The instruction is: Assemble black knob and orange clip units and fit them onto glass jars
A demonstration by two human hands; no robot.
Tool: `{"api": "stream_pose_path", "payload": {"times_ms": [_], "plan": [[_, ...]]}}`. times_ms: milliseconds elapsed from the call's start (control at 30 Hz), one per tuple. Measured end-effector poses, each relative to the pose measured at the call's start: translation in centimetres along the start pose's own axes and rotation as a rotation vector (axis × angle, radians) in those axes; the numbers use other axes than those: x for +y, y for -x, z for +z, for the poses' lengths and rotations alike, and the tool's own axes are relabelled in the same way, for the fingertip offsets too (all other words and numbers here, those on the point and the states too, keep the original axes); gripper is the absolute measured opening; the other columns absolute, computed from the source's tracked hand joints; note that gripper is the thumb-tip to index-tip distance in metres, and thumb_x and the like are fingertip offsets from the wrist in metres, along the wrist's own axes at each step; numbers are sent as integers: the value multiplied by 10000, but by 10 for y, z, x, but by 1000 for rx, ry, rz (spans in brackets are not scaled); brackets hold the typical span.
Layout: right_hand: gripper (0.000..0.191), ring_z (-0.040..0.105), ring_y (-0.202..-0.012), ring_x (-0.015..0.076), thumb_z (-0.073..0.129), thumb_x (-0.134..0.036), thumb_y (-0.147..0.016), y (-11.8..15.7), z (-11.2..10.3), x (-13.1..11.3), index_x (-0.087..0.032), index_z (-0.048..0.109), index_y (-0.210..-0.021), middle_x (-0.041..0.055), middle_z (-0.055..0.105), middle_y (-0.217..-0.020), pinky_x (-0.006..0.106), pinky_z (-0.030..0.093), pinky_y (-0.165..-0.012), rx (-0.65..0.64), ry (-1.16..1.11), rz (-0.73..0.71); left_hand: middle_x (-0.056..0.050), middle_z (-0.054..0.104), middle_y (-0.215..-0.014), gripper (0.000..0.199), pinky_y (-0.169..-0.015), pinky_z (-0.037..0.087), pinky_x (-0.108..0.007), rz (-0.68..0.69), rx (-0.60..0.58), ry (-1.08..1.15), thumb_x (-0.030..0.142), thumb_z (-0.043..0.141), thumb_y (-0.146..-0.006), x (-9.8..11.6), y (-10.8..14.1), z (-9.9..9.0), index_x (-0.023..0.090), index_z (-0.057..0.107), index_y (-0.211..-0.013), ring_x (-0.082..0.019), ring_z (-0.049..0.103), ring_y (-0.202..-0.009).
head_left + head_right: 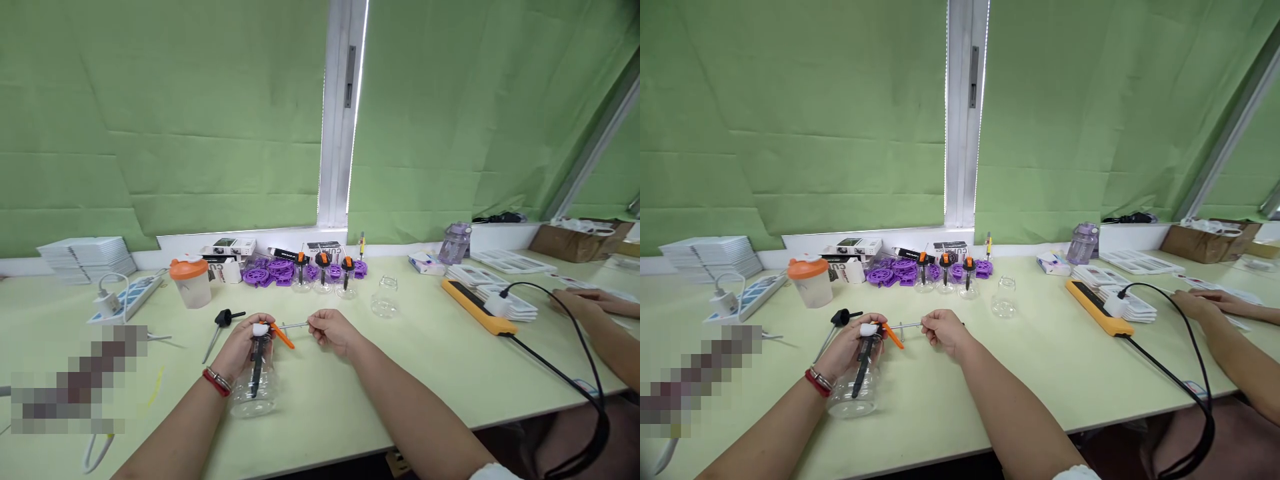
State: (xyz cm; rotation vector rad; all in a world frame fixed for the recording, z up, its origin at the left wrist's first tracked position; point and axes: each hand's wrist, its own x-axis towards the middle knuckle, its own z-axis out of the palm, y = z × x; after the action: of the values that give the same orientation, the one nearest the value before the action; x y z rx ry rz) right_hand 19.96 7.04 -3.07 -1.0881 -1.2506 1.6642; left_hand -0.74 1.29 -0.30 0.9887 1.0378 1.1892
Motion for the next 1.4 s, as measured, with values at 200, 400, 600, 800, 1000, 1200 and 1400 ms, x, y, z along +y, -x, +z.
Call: {"api": "stream_pose_path", "payload": {"times_ms": [200,400,600,800,1000,1200,1400], "plan": [[276,374,-340,45,581,-350,-827,2,2,-1,-139,540,-653,-34,514,-470,181,233,-327,-22,50,67,-4,624,-645,250,-441,421,-236,5,-14,-22,255,629,-640,4,3,2,177,551,-865,-134,562,-465],[304,415,-369,54,576,-407,-826,2,0,0,-135,557,-691,-21,539,-520,188,269,-340,-49,-31,61,9,605,-615,271,-437,413,-230,-6,26,-16,260,639,-623,7,5,3,186,537,-864,-141,569,-477],[227,425,-384,50,648,-313,-777,2,1,0,-141,542,-673,-24,556,-541,185,303,-357,-38,-16,-2,5,607,-618,267,-429,416,-238,-4,8,-19,263,643,-623,8,7,4,182,543,-856,-136,554,-455],[328,414,-358,54,561,-424,-827,1,0,2,-133,560,-674,-16,536,-507,185,259,-335,-30,14,104,1,606,-619,245,-431,405,-226,-2,1,-34,257,637,-638,6,4,2,176,559,-855,-124,546,-455],[239,467,-406,54,661,-341,-760,2,-1,2,-132,558,-708,-3,590,-590,181,326,-370,-47,-44,20,-11,631,-661,219,-454,414,-224,4,-25,-24,239,621,-654,-1,-1,-4,176,568,-857,-119,559,-472],[236,424,-364,49,639,-333,-778,0,-2,4,-133,557,-686,-22,555,-517,177,286,-337,-39,16,22,-13,632,-657,229,-453,419,-236,4,-39,-10,252,620,-658,-1,-1,-4,177,568,-868,-128,565,-467],[291,468,-397,57,616,-395,-794,1,-2,4,-125,564,-699,3,584,-565,185,336,-364,-52,-30,53,-23,641,-666,237,-455,424,-245,-8,-29,-22,254,613,-661,-2,-2,-6,176,577,-882,-144,583,-479]]}}
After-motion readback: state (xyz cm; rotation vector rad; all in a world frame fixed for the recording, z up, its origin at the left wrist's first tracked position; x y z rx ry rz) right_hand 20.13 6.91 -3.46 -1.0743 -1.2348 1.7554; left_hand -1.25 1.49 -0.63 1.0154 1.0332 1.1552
